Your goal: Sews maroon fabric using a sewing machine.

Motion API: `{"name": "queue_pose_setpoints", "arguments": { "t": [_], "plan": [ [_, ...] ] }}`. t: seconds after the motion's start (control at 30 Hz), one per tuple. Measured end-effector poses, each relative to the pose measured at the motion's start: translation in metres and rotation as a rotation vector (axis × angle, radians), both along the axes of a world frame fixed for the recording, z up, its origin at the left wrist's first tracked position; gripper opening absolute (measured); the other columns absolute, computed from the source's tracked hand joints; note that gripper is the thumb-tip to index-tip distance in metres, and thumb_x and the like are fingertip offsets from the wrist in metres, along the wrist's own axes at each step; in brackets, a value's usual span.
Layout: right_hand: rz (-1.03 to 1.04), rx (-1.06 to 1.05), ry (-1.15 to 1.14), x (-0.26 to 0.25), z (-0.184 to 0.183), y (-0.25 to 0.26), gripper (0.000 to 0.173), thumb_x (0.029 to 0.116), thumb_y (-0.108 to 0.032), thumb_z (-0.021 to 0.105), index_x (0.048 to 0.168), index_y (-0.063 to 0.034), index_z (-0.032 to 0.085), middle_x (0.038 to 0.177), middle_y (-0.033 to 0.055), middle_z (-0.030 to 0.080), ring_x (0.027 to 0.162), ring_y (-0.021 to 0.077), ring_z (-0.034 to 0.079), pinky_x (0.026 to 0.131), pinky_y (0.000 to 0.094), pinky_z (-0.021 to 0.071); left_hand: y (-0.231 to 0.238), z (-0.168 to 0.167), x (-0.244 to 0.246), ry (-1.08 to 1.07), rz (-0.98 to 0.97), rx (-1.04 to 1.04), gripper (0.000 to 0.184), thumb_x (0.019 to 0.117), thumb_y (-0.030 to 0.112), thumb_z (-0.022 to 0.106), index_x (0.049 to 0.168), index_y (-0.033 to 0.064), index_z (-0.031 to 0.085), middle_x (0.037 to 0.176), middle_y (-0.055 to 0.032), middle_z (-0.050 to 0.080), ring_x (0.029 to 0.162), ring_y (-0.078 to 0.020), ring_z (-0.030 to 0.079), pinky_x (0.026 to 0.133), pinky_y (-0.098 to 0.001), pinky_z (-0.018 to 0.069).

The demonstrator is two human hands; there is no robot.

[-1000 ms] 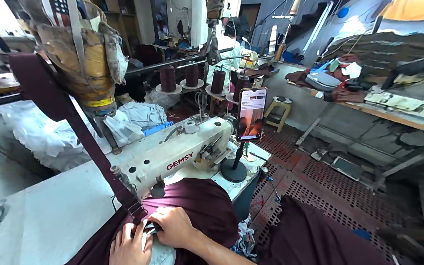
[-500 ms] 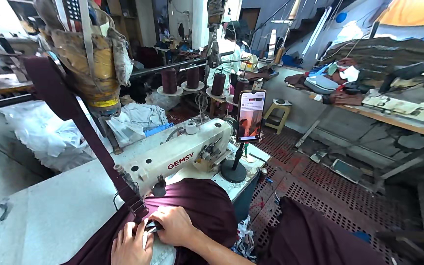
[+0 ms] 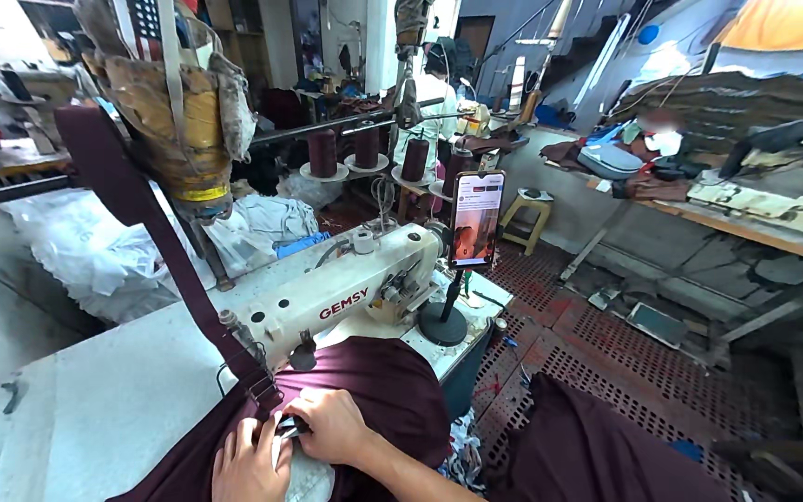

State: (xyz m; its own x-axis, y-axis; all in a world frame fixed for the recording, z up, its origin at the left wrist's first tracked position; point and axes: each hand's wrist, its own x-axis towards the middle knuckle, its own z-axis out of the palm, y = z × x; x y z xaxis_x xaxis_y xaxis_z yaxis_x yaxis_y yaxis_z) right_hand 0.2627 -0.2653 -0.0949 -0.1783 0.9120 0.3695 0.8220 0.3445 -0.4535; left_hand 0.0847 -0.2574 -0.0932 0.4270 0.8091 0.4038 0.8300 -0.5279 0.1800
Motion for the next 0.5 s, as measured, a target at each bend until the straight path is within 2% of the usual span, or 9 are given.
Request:
{"name": "queue_pose_setpoints", "arguments": {
  "t": [0.4,0.5],
  "plan": [
    [0.01,-0.018,0.002,-0.0007,0.0022,-0.0003,0.026,0.0839,-0.015,0.07,0.109,-0.015,0.075,0.089,0.0053,0.07,0.079,0.0228,0.07,0.061,0.0457,0.0552,-0.0006,-0.0001,-0.0008,-0.009,0.008,-0.002,0.04,0.0881,0.03,0.059,0.116,0.0086,0.076,0.112,-0.025,0.066,0.101,-0.0445,0.065,0.083,-0.0586,0.0525],
    [0.032,-0.029,0.0,0.0004,0.0026,0.0011,0.027,0.085,-0.015,0.069,0.111,-0.0145,0.074,0.09,0.0064,0.07,0.079,0.0239,0.07,0.06,0.0464,0.0547,-0.0006,-0.0023,-0.0042,-0.008,-0.002,-0.008,0.041,0.0897,0.033,0.058,0.119,0.0097,0.075,0.113,-0.025,0.065,0.103,-0.0448,0.065,0.084,-0.0589,0.0527]
  ]
}}
